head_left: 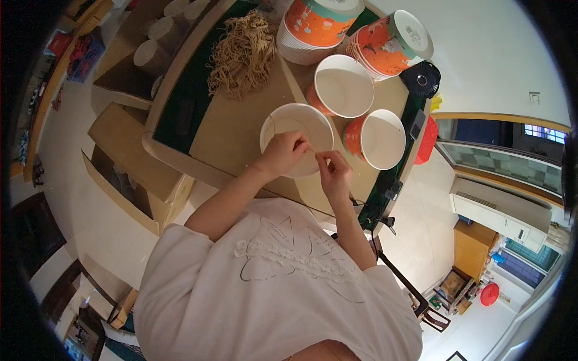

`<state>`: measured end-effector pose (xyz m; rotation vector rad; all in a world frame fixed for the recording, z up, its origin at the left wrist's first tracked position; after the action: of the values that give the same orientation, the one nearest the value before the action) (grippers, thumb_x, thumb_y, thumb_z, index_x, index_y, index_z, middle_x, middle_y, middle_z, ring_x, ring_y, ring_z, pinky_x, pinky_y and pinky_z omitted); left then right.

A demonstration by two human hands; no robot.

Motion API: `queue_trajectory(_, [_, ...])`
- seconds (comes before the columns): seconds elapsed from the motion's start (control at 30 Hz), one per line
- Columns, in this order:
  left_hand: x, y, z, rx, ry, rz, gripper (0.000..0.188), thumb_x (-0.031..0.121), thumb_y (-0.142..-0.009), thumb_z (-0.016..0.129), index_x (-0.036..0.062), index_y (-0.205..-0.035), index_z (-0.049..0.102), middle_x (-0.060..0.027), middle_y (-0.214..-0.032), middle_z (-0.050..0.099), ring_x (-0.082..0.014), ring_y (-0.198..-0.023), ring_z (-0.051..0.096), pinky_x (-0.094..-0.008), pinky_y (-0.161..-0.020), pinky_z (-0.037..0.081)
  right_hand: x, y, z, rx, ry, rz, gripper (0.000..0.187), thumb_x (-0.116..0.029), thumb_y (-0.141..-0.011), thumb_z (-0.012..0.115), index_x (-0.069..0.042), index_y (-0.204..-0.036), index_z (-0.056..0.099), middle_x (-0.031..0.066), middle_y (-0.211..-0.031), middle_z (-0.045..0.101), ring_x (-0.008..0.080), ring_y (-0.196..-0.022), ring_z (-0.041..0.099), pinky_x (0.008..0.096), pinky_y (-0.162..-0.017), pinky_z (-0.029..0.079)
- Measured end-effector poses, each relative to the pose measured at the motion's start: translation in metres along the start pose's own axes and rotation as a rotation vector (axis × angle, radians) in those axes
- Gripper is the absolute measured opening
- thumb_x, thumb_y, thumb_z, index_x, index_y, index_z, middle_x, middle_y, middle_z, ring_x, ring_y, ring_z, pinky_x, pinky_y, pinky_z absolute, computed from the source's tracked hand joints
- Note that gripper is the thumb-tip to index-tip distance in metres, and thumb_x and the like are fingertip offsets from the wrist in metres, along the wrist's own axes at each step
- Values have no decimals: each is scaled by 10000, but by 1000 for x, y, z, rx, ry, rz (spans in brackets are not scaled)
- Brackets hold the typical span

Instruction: Packaging and organizing paper bowls using rubber bands.

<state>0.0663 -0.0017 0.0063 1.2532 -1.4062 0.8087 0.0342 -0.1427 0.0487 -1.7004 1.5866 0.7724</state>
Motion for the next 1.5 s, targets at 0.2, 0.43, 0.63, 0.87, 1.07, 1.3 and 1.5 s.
queue_trajectory(0.2, [4,3,1,36,-43,33,122,139,-825,611,17,-818,604,-107,-720,628,-215,-650,604,-324,-602,478,6,1,0,-22,-89,163,97,-19,-782,654,-31,-874,629,61,-754,608,94,-498,472,228,-460,387])
queue_trajectory(0.43, [19,11,2,-72,-242,41,99,117,-810,610,21,-836,615,-105,-732,618,-209,-657,605,-295,-607,476,-1,-2,-11,-14,-3,80,96,-24,-786,653,-39,-877,629,53,-772,615,100,-499,469,233,-462,391])
queue_trajectory(0.63, [58,24,-4,-104,-130,103,68,80,-795,615,16,-814,608,-103,-730,598,-207,-657,588,-302,-592,466,-14,4,-15,-30,71,-39,77,-24,-765,668,-44,-829,631,35,-780,598,92,-495,427,232,-463,364])
queue_trajectory(0.87, [70,33,-25,-65,109,69,88,102,-805,618,15,-818,611,-62,-711,606,-142,-621,569,-273,-569,455,8,14,-22,-10,83,13,97,-8,-730,670,-57,-801,625,64,-846,577,129,-546,515,245,-469,419])
queue_trajectory(1.07, [54,35,-42,-56,461,-40,63,86,-842,601,25,-834,610,28,-710,590,-27,-607,491,-189,-559,419,18,18,-17,-18,23,-8,110,5,-726,669,-38,-812,615,83,-853,573,150,-583,539,253,-526,453])
queue_trajectory(1.3, [76,36,-35,-133,223,-30,54,89,-853,592,40,-870,607,13,-730,582,-43,-660,509,-198,-612,429,-43,3,-29,53,105,-225,219,17,-763,634,-24,-974,596,105,-889,604,213,-681,586,283,-643,475])
queue_trajectory(1.5, [52,33,-52,36,-381,235,198,103,-800,639,34,-981,595,-80,-981,597,-186,-808,601,-298,-696,500,-1,1,-16,-82,-190,195,109,-27,-871,556,-17,-971,598,53,-718,576,75,-640,515,228,-581,434])
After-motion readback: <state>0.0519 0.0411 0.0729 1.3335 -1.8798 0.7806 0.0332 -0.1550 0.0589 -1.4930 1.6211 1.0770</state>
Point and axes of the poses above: each hand's wrist, its own y-axis away from the middle knuckle, its own z-axis out of the palm, x = y × z, the point moved 8 cm from there along -y, towards the middle knuckle
